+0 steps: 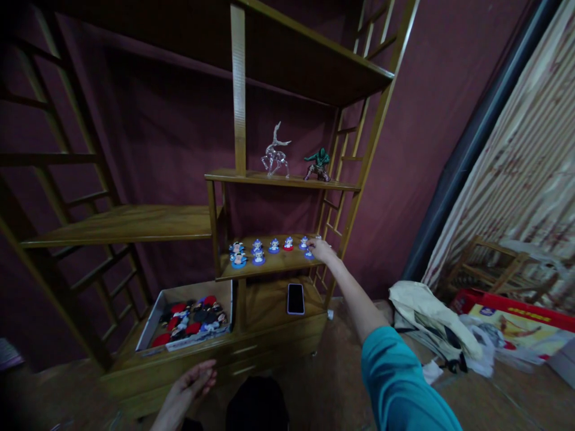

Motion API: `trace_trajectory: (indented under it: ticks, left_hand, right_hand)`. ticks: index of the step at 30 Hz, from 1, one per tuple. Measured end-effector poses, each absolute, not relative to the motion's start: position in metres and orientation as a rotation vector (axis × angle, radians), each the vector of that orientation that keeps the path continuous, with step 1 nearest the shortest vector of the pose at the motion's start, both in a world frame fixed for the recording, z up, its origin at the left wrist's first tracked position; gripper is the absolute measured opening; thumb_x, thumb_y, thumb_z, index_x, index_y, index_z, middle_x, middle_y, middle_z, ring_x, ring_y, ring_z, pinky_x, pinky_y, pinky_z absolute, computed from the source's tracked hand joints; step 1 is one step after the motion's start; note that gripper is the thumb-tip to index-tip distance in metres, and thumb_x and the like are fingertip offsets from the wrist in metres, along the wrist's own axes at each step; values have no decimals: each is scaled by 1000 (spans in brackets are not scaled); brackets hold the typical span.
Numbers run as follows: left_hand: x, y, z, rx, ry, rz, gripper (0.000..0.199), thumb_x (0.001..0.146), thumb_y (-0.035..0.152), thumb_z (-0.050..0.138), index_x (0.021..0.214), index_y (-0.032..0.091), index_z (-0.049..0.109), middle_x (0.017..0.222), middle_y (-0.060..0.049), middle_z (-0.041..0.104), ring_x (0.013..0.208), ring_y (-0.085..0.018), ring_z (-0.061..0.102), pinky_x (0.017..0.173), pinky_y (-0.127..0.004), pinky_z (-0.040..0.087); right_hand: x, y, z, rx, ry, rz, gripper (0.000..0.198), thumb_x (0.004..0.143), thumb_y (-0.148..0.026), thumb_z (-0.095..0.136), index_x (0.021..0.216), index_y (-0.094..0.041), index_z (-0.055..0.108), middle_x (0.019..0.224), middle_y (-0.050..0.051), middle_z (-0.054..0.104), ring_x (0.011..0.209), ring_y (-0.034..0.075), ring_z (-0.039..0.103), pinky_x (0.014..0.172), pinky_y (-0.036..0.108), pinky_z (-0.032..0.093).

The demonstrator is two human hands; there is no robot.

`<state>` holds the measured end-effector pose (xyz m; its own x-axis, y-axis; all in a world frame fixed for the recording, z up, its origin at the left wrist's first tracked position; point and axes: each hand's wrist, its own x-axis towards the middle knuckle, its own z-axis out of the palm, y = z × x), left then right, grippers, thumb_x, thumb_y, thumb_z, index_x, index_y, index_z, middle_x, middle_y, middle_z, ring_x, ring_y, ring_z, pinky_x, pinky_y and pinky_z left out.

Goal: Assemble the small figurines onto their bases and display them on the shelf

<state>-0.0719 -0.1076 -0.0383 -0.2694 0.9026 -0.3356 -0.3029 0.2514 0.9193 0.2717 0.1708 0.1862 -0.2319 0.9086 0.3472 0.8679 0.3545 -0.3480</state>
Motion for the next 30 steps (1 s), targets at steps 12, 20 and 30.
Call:
trace_trajectory:
  ticks: [12,20,30]
  left_hand:
    - [-73,-113,-30,683,1426,1320,57,40,49,79,83,14,68,74,-8,68,64,-19,62,59,-28,46]
    - [-73,-111,-32,706,1422,1297,57,40,49,79,84,14,67,74,-8,69,65,-19,63,59,-28,47]
    - [-74,-110,-35,703,1423,1277,58,42,48,79,87,14,67,77,-8,69,68,-19,63,61,-27,47]
  right_hand:
    - [263,176,171,-1673,-2132,103,26,75,-17,59,100,-23,64,98,5,66,93,18,60,81,26,43]
    - [263,179,175,-1695,-2170,99,23,74,-16,59,95,-22,66,97,6,67,90,18,61,80,25,43]
    - [281,184,204,-1629,-2181,46,26,79,-20,54,102,-23,65,104,6,66,95,18,59,83,24,42]
